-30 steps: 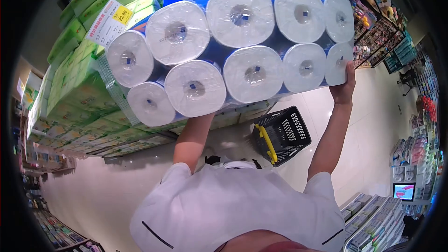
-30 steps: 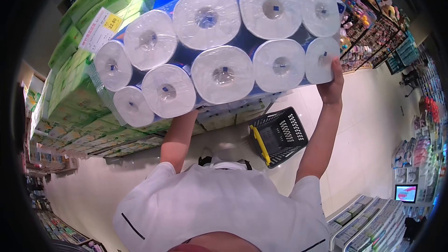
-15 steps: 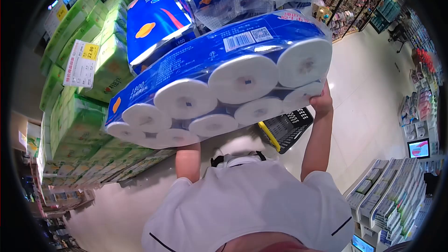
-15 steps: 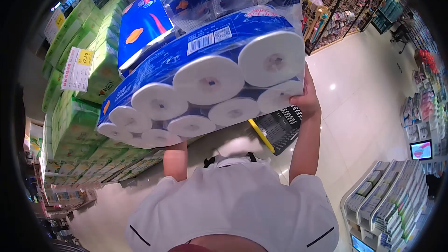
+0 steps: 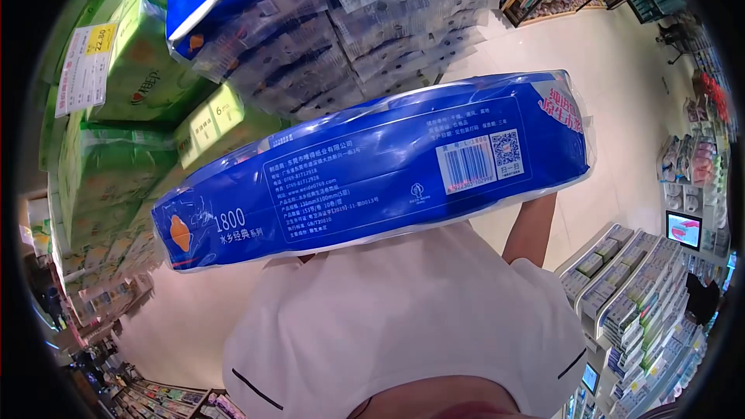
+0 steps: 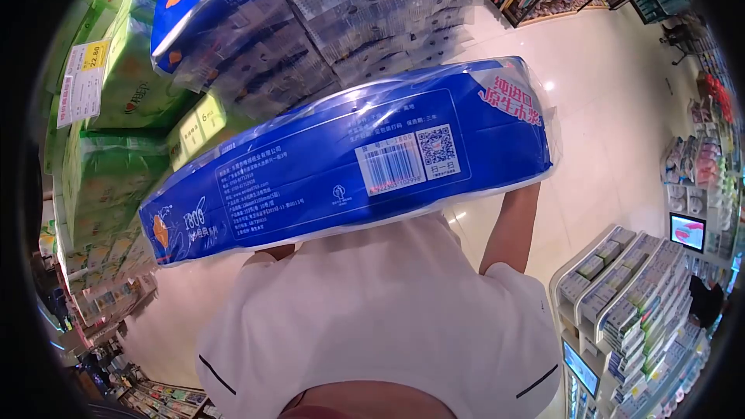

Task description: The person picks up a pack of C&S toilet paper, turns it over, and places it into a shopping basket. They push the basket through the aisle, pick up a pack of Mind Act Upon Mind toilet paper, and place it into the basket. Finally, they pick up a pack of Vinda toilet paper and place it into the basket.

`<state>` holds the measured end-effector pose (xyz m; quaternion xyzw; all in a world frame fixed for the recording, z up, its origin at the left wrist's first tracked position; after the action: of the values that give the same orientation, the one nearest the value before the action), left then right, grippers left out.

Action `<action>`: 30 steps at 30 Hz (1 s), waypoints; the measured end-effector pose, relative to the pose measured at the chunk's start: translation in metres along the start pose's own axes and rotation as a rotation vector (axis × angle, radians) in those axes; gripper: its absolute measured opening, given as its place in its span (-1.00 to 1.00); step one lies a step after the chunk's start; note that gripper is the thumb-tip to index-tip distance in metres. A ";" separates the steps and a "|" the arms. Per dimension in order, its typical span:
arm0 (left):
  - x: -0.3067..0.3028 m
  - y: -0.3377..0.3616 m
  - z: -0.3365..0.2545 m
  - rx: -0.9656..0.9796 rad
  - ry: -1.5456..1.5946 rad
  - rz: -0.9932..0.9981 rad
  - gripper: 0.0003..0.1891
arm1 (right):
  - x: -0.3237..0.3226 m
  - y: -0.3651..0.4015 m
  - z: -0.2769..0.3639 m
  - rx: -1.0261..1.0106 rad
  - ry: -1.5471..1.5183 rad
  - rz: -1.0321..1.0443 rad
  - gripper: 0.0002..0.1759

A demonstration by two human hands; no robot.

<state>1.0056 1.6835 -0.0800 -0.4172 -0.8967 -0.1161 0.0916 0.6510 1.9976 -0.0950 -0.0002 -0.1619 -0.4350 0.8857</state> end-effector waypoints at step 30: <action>0.020 -0.007 0.023 -0.141 -0.044 0.117 -0.53 | -0.019 0.003 -0.046 0.052 -0.080 -0.155 0.14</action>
<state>0.9864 1.7004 -0.0982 -0.4765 -0.8623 -0.1643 0.0491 0.6559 2.0080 -0.1441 0.0180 -0.2081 -0.4976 0.8419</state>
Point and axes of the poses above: each hand's wrist, its own y-axis away from the middle knuckle, its own x-axis out of the palm, z = x × y, the point moved 6 cm from there along -y, towards the middle knuckle, and after that the axes turned 6 degrees about -z, right-handed, at the moved point
